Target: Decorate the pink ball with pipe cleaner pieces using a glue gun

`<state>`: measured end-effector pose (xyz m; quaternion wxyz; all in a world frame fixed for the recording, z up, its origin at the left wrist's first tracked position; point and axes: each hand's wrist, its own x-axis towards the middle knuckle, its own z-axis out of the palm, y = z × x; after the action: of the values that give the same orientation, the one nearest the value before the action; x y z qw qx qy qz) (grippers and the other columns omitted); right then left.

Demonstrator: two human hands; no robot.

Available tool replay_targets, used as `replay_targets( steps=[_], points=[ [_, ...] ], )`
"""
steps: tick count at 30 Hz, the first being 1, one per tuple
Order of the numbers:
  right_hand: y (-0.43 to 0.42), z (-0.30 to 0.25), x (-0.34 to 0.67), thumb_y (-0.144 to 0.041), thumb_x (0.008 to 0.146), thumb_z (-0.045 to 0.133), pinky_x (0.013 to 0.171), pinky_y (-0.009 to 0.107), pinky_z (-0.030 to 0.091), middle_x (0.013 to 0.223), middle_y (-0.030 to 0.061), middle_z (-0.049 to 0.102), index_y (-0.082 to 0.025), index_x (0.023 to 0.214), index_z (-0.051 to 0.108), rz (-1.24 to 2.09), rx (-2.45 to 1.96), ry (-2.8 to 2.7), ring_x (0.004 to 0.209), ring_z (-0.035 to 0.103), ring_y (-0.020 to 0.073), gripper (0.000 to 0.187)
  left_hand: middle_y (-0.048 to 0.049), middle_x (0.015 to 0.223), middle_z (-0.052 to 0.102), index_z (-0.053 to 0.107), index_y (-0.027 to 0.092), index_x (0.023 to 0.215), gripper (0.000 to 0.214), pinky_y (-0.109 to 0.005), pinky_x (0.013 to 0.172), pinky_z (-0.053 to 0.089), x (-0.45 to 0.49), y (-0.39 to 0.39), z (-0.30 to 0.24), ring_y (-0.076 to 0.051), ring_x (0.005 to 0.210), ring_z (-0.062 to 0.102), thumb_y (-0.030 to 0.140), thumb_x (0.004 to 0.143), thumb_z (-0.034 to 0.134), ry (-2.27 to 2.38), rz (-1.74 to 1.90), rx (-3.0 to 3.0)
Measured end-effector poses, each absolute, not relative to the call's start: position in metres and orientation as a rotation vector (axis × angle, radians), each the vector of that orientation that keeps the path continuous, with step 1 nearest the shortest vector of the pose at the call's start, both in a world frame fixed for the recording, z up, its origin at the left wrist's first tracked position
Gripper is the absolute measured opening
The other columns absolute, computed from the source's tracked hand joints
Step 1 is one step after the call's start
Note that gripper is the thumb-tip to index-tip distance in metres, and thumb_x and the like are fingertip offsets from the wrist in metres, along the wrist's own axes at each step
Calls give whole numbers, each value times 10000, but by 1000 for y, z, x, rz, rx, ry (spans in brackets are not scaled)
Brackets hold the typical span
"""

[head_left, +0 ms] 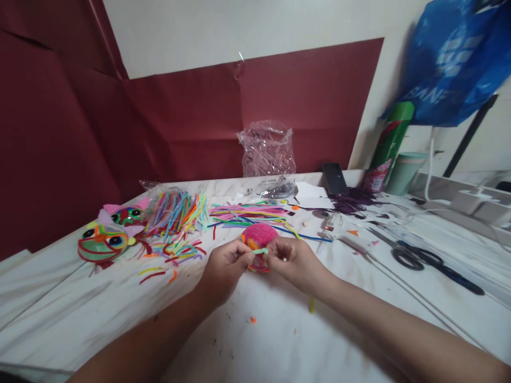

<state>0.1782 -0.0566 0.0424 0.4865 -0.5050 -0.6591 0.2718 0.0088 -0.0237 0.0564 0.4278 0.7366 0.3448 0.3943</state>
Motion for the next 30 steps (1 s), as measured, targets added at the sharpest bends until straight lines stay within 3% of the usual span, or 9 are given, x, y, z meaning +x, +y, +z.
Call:
replay_targets(
  steps=[7, 12, 16, 21, 25, 30],
  points=[
    [-59, 45, 177, -248, 687, 494, 481, 218, 275, 517, -47, 404, -197, 544, 409, 617, -1239, -1720, 512, 347, 88, 174, -31, 748, 639, 670, 169, 752, 112, -271, 714, 444, 8, -22, 56, -160, 749, 575, 229, 771, 578, 753, 1132, 2252],
    [-64, 48, 175, -234, 686, 499, 484, 225, 267, 527, -43, 424, -192, 542, 433, 748, -1186, -1746, 512, 349, 88, 164, -6, 636, 606, 632, 170, 648, 118, -256, 656, 425, 7, -25, 58, -141, 664, 555, 143, 745, 570, 730, 1137, 2294],
    [-67, 54, 176, -270, 683, 503, 452, 224, 240, 505, -60, 395, -187, 588, 494, 1098, -1152, -1610, 469, 308, 78, 126, -8, 673, 609, 628, 163, 682, 91, -254, 648, 440, 8, -27, 57, -134, 659, 562, 224, 745, 604, 674, 1121, 2014],
    [-64, 52, 177, -239, 671, 520, 468, 223, 257, 518, -56, 414, -184, 572, 498, 1036, -1133, -1639, 486, 330, 80, 115, 19, 567, 576, 601, 152, 667, 147, -220, 530, 406, 10, -28, 59, -99, 524, 506, 290, 704, 634, 752, 903, 1740],
    [-64, 46, 175, -238, 706, 511, 473, 220, 267, 531, -56, 425, -183, 593, 505, 1056, -1102, -1654, 491, 345, 80, 126, 44, 529, 520, 560, 163, 645, 146, -210, 475, 384, 12, -31, 61, -88, 471, 466, 290, 700, 609, 817, 959, 1732],
    [-67, 52, 174, -235, 677, 540, 456, 216, 256, 490, -68, 411, -191, 559, 482, 1113, -1082, -1579, 463, 332, 74, 138, 15, 625, 556, 569, 169, 653, 141, -234, 591, 433, 9, -30, 55, -111, 595, 521, 263, 757, 579, 796, 1165, 1922]
  ],
)
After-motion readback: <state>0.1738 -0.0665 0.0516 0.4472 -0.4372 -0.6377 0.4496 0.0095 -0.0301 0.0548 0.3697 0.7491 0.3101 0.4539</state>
